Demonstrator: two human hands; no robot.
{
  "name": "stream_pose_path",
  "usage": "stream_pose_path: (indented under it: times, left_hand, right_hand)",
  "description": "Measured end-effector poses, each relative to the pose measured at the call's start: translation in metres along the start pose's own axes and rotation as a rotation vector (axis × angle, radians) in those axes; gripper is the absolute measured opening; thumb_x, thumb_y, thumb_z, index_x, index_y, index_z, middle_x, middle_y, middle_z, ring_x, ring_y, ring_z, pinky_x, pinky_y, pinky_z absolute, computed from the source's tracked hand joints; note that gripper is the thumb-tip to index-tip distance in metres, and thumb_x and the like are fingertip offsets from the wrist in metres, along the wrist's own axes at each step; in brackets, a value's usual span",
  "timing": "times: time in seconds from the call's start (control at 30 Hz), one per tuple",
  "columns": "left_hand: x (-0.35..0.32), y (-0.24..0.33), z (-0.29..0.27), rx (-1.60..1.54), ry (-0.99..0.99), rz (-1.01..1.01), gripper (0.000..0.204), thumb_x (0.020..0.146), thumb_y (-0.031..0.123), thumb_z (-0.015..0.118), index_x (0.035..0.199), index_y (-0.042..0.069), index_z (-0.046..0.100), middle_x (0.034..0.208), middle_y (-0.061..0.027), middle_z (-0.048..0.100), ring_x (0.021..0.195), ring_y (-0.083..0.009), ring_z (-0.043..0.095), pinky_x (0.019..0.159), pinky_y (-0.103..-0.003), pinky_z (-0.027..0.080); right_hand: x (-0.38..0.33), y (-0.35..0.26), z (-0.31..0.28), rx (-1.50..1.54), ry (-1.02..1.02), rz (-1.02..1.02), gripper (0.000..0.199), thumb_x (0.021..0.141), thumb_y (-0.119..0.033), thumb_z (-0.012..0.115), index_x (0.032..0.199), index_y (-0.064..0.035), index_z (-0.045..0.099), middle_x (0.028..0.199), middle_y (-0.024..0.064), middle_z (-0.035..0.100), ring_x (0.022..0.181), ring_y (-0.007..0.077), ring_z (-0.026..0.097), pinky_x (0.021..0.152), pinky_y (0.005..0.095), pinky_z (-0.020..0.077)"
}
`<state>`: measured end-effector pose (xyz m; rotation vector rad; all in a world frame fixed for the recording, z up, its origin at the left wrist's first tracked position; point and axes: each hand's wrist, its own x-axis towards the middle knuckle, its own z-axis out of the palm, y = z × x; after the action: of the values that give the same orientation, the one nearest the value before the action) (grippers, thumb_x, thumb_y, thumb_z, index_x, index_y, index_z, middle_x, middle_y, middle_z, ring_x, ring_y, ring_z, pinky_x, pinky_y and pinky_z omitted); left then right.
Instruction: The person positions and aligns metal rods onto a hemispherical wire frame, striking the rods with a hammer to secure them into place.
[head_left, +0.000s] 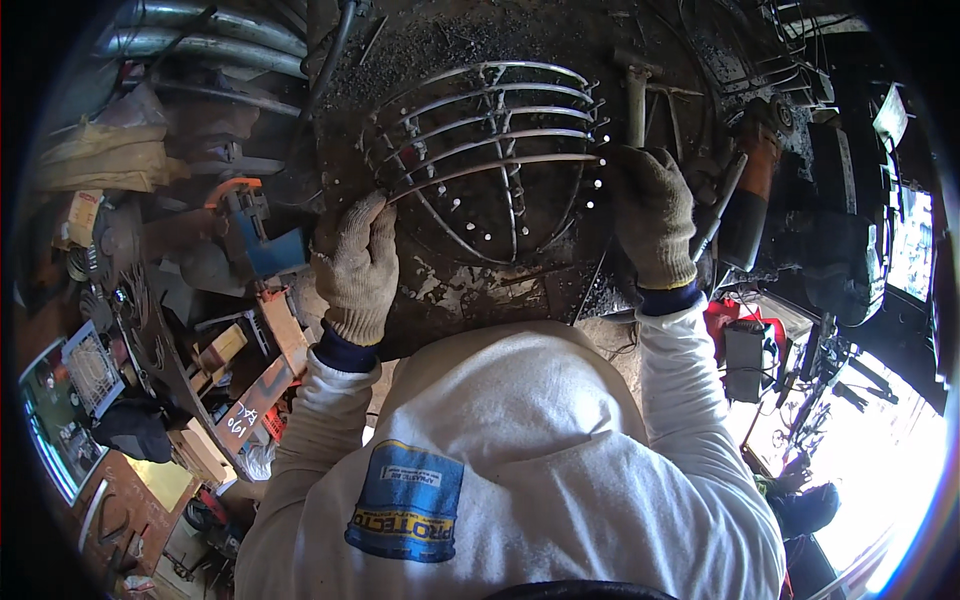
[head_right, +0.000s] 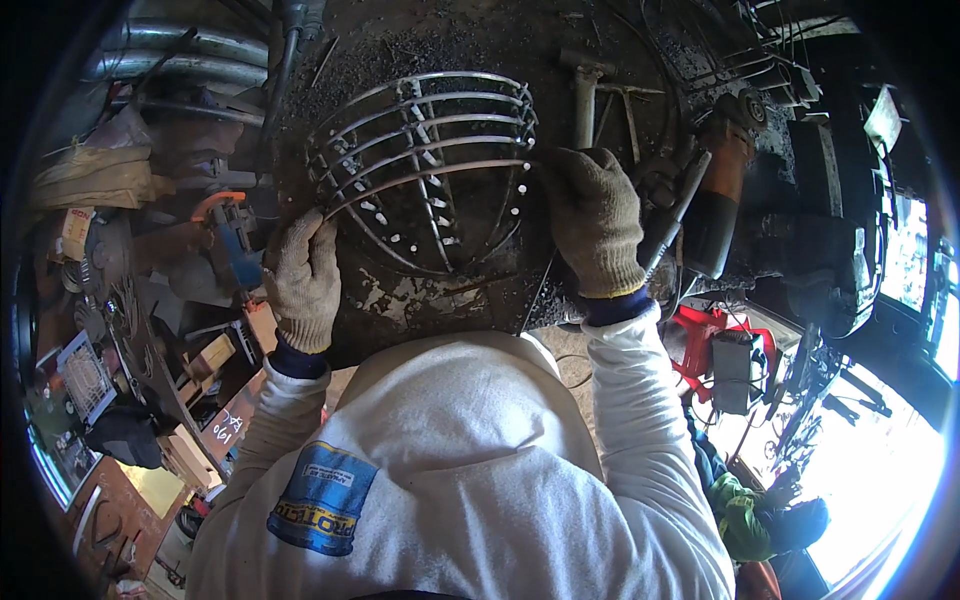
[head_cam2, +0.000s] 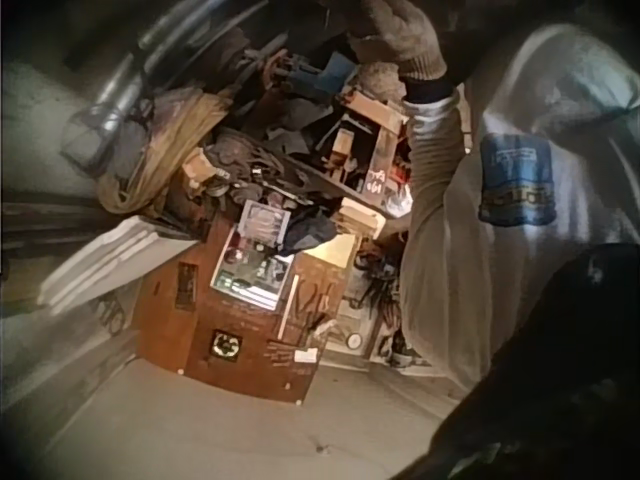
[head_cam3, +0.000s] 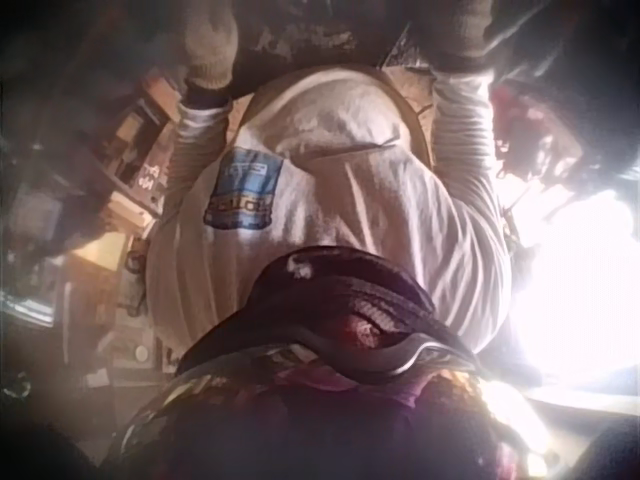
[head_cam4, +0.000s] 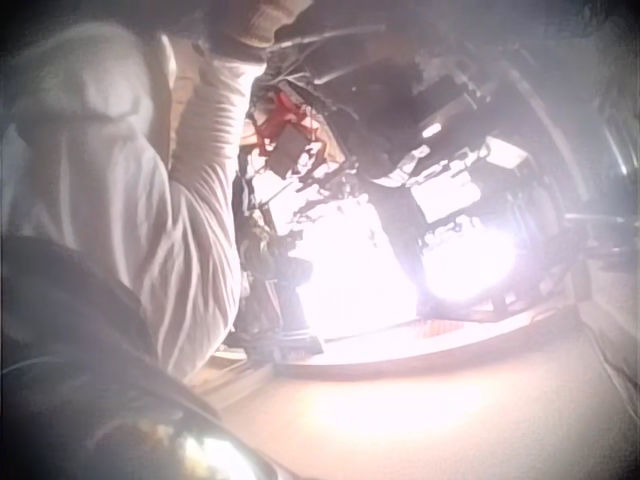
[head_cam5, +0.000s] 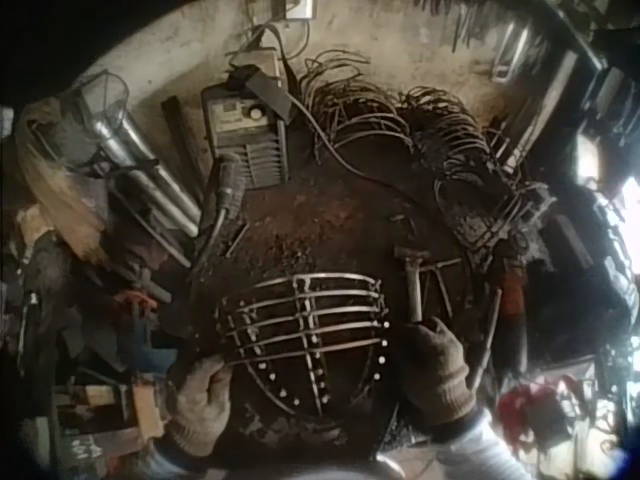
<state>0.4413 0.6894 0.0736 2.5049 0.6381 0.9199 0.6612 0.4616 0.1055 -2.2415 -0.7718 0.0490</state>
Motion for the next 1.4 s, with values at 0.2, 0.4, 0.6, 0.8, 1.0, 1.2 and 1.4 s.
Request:
stream_pose_path:
  times: [0.2, 0.4, 0.6, 0.8, 1.0, 1.2, 1.4]
  left_hand:
    - [0.002, 0.001, 0.000, 0.023, 0.011, 0.003, 0.019, 0.087, 0.004, 0.077, 0.105, 0.005, 0.071, 0.097, -0.0158, 0.072, 0.084, -0.0323, 0.070, 0.074, -0.039, 0.056]
    - [-0.001, 0.000, 0.001, 0.011, 0.012, 0.004, 0.018, 0.087, 0.007, 0.077, 0.105, 0.005, 0.071, 0.097, -0.0161, 0.072, 0.084, -0.0328, 0.071, 0.073, -0.039, 0.056]
    - [-0.002, 0.001, -0.005, -0.012, -0.023, -0.048, 0.022, 0.080, 0.008, 0.080, 0.100, 0.013, 0.075, 0.096, -0.0086, 0.074, 0.089, -0.0300, 0.071, 0.079, -0.041, 0.054]
    - [-0.004, 0.000, -0.009, -0.014, -0.038, 0.029, 0.022, 0.085, 0.006, 0.077, 0.106, 0.007, 0.073, 0.103, -0.0152, 0.074, 0.090, -0.0320, 0.072, 0.079, -0.039, 0.057]
    - [-0.004, -0.002, -0.004, -0.057, -0.025, 0.007, 0.020, 0.086, 0.007, 0.077, 0.106, 0.007, 0.073, 0.100, -0.0151, 0.074, 0.087, -0.0329, 0.071, 0.077, -0.039, 0.056]
    - [0.003, -0.006, -0.014, -0.169, -0.128, -0.010, 0.021, 0.087, 0.006, 0.074, 0.108, 0.005, 0.072, 0.101, -0.0142, 0.074, 0.088, -0.0317, 0.071, 0.078, -0.038, 0.056]
    - [0.017, -0.036, -0.031, -0.377, -0.443, -0.100, 0.024, 0.093, 0.006, 0.064, 0.116, 0.006, 0.069, 0.102, -0.0140, 0.074, 0.089, -0.0234, 0.072, 0.079, -0.033, 0.055]
  right_hand:
    - [0.000, 0.003, 0.001, 0.022, -0.014, 0.037, 0.014, 0.090, -0.016, 0.072, 0.103, -0.0110, 0.075, 0.093, 0.0128, 0.068, 0.088, 0.0317, 0.068, 0.075, 0.0395, 0.0536]
    - [0.000, 0.008, 0.002, 0.017, -0.010, 0.009, 0.014, 0.091, -0.010, 0.070, 0.105, -0.0065, 0.073, 0.092, 0.0118, 0.067, 0.084, 0.0258, 0.068, 0.072, 0.0355, 0.0533]
    - [0.000, 0.004, 0.003, 0.027, 0.009, -0.029, 0.016, 0.092, -0.002, 0.066, 0.107, -0.0033, 0.072, 0.093, 0.0105, 0.067, 0.081, 0.0199, 0.067, 0.072, 0.0322, 0.0529]
    - [-0.002, 0.009, 0.004, 0.017, 0.031, -0.007, 0.016, 0.091, -0.011, 0.071, 0.106, -0.0065, 0.073, 0.092, 0.0140, 0.067, 0.083, 0.0298, 0.068, 0.072, 0.0373, 0.0531]
    - [0.000, 0.005, 0.004, 0.002, 0.022, 0.022, 0.017, 0.092, -0.015, 0.070, 0.107, -0.0098, 0.073, 0.092, 0.0136, 0.067, 0.086, 0.0316, 0.069, 0.074, 0.0393, 0.0536]
    - [0.003, 0.015, 0.000, 0.012, -0.018, -0.032, 0.019, 0.092, -0.016, 0.070, 0.110, -0.0088, 0.073, 0.098, 0.0125, 0.071, 0.092, 0.0289, 0.071, 0.079, 0.0361, 0.0544]
    - [0.007, 0.026, -0.005, 0.114, -0.133, 0.070, 0.021, 0.096, -0.014, 0.067, 0.115, -0.0054, 0.072, 0.099, 0.0093, 0.073, 0.090, 0.0170, 0.070, 0.079, 0.0299, 0.0544]
